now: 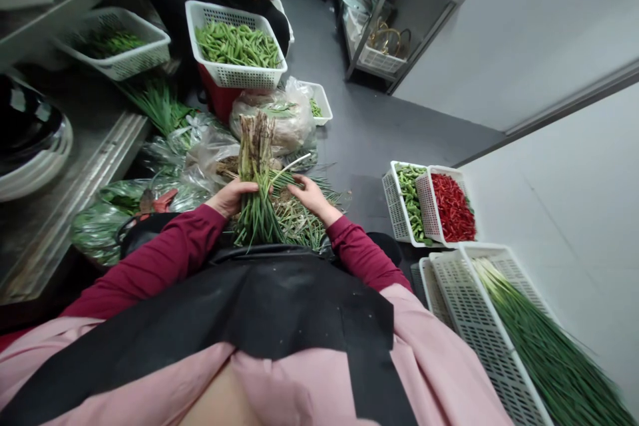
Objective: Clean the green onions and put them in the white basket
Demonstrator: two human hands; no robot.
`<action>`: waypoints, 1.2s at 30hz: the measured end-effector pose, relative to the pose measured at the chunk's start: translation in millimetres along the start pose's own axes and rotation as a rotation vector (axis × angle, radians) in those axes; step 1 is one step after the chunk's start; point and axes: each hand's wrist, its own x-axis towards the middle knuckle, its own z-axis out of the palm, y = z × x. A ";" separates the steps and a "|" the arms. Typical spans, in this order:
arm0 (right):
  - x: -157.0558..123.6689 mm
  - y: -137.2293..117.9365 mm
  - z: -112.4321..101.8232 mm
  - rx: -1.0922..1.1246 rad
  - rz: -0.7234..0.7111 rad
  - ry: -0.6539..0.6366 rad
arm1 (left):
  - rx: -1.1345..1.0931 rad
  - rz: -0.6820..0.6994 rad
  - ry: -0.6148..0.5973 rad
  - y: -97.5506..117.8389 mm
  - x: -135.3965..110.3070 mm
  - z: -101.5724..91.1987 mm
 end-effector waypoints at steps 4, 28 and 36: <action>12.4 -24.5 29.4 0.225 -0.065 -0.044 | -0.009 0.024 0.052 -3.0 2.0 9.3; 2.6 -48.3 2.8 -0.220 -0.333 0.136 | 0.032 0.019 0.133 -3.2 6.6 14.0; -5.0 -24.4 20.3 -0.135 -0.216 -0.001 | 0.035 0.003 0.121 -2.0 4.7 10.0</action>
